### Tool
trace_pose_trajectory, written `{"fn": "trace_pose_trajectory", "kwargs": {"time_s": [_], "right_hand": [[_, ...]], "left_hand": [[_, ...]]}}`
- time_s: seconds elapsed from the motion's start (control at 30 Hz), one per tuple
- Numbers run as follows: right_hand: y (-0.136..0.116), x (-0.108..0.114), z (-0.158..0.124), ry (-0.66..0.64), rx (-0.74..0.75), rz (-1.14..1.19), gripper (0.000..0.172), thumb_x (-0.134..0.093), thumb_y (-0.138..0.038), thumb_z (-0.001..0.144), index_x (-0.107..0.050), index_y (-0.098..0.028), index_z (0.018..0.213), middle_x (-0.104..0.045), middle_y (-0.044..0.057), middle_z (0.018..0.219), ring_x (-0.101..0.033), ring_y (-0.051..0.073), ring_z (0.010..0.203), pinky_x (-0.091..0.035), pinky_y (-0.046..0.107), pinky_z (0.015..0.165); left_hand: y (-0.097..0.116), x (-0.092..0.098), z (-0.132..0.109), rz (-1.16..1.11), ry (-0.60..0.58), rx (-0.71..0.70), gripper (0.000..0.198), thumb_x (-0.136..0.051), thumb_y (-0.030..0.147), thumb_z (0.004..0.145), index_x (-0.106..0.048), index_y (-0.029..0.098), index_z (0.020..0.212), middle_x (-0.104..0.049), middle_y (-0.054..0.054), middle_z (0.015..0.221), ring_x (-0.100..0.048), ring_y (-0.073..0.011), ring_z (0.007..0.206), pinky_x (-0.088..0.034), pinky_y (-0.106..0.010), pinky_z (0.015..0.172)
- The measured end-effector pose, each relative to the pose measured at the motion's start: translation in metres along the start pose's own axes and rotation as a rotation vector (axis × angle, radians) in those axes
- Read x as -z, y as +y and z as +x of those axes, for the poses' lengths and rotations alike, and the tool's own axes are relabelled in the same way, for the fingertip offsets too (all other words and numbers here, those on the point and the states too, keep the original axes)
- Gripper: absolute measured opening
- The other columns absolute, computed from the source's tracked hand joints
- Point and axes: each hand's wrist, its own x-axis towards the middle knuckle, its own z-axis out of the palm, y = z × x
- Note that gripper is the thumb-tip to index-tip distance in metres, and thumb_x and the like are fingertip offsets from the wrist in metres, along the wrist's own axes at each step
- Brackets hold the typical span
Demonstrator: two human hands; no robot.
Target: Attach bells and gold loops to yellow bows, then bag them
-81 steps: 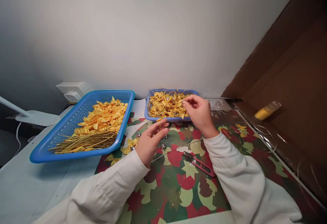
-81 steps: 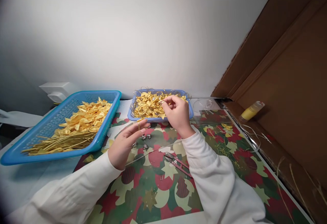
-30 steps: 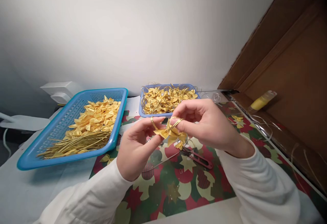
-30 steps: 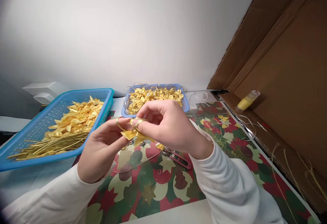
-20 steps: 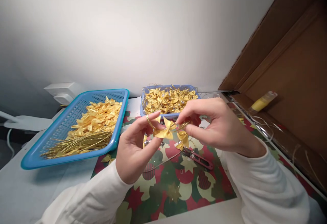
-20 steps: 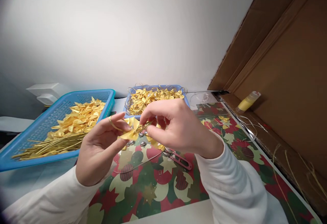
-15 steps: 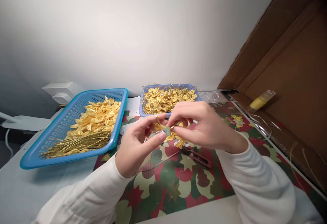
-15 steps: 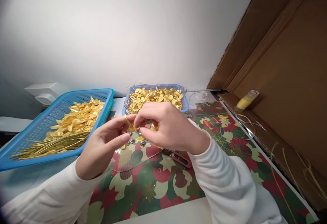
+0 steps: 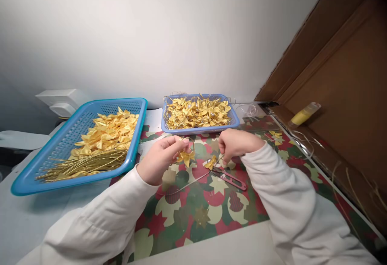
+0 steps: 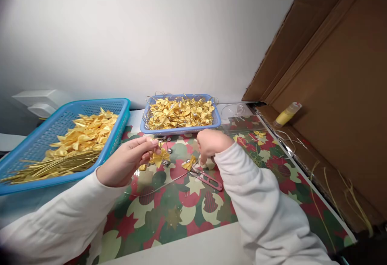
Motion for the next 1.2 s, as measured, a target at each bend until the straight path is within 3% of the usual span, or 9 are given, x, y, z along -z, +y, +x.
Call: {"fn": "trace_pose_trajectory", "kwargs": {"time_s": [0.23, 0.4, 0.5, 0.63, 0.73, 0.83, 0.9, 1.1, 1.2], "right_hand": [[-0.008, -0.012, 0.020, -0.075, 0.032, -0.038, 0.007, -0.071, -0.019, 0.059, -0.066, -0.016, 0.064, -0.066, 0.004, 0.067, -0.056, 0.014, 0.056, -0.035, 0.024, 0.049], [0.005, -0.007, 0.015, -0.012, 0.274, 0.183, 0.007, -0.061, -0.022, 0.067, -0.059, -0.017, 0.063, -0.057, -0.001, 0.062, -0.046, 0.010, 0.054, -0.034, 0.023, 0.050], [0.009, 0.000, 0.008, 0.026, 0.432, 0.388, 0.012, -0.060, -0.027, 0.073, -0.058, -0.016, 0.068, -0.055, -0.003, 0.065, -0.045, 0.009, 0.057, -0.034, 0.021, 0.052], [0.009, 0.004, 0.004, -0.033, 0.511, 0.576, 0.016, -0.058, -0.031, 0.078, -0.059, -0.015, 0.074, -0.056, -0.003, 0.065, -0.043, 0.007, 0.054, -0.032, 0.021, 0.051], [0.008, 0.004, 0.004, -0.077, 0.543, 0.654, 0.017, -0.059, -0.031, 0.080, -0.060, -0.014, 0.077, -0.058, -0.002, 0.066, -0.045, 0.007, 0.055, -0.033, 0.020, 0.051], [0.006, 0.004, 0.002, -0.069, 0.578, 0.694, 0.017, -0.061, -0.030, 0.079, -0.059, -0.015, 0.074, -0.056, -0.004, 0.063, -0.044, 0.006, 0.053, -0.033, 0.020, 0.050], [-0.001, 0.002, 0.000, -0.024, 0.568, 0.754, 0.021, -0.062, -0.032, 0.079, -0.058, -0.014, 0.068, -0.054, -0.004, 0.059, -0.044, 0.006, 0.051, -0.033, 0.020, 0.050], [-0.035, -0.010, -0.001, 0.282, 0.407, 1.214, 0.025, -0.059, -0.038, 0.081, -0.061, -0.014, 0.074, -0.058, 0.000, 0.069, -0.053, 0.009, 0.058, -0.042, 0.023, 0.053], [-0.048, -0.015, -0.009, 0.287, 0.506, 1.131, 0.022, -0.054, -0.035, 0.085, -0.065, -0.016, 0.088, -0.062, 0.004, 0.085, -0.059, 0.013, 0.074, -0.047, 0.026, 0.063]], "left_hand": [[-0.001, -0.004, -0.001, -0.074, -0.143, 0.062, 0.030, -0.071, 0.039, 0.068, -0.056, 0.015, 0.078, -0.066, -0.002, 0.072, -0.032, -0.0005, 0.034, -0.022, -0.015, 0.033], [0.001, -0.008, -0.004, -0.300, -0.121, 0.046, 0.037, -0.075, 0.033, 0.065, -0.056, 0.016, 0.091, -0.064, 0.002, 0.068, -0.038, -0.0009, 0.032, -0.027, -0.013, 0.031], [0.004, -0.009, -0.007, -0.398, -0.087, 0.066, 0.033, -0.078, 0.031, 0.061, -0.058, 0.014, 0.082, -0.062, 0.003, 0.068, -0.040, -0.0002, 0.034, -0.028, -0.012, 0.030], [0.002, -0.009, -0.007, -0.432, -0.064, 0.106, 0.033, -0.078, 0.038, 0.062, -0.057, 0.013, 0.069, -0.058, 0.004, 0.063, -0.040, -0.0006, 0.036, -0.030, -0.012, 0.031], [-0.005, -0.011, -0.006, -0.339, -0.030, 0.037, 0.030, -0.076, 0.037, 0.065, -0.062, 0.012, 0.076, -0.054, 0.004, 0.057, -0.046, -0.0036, 0.044, -0.038, -0.013, 0.037], [-0.012, -0.016, -0.007, -0.244, -0.063, -0.091, 0.034, -0.078, 0.027, 0.065, -0.064, 0.014, 0.093, -0.064, -0.002, 0.080, -0.054, -0.0070, 0.057, -0.045, -0.015, 0.045], [-0.014, -0.019, -0.010, -0.209, -0.091, -0.155, 0.036, -0.078, 0.024, 0.065, -0.064, 0.016, 0.097, -0.065, -0.005, 0.093, -0.057, -0.0093, 0.066, -0.047, -0.016, 0.047], [-0.017, -0.023, -0.012, -0.216, -0.017, -0.161, 0.033, -0.078, 0.027, 0.066, -0.063, 0.016, 0.093, -0.061, -0.003, 0.094, -0.054, -0.0071, 0.059, -0.047, -0.017, 0.044], [-0.019, -0.021, -0.008, -0.309, 0.044, -0.110, 0.038, -0.079, 0.031, 0.064, -0.063, 0.016, 0.095, -0.060, -0.002, 0.090, -0.053, -0.0074, 0.059, -0.045, -0.016, 0.042]]}}
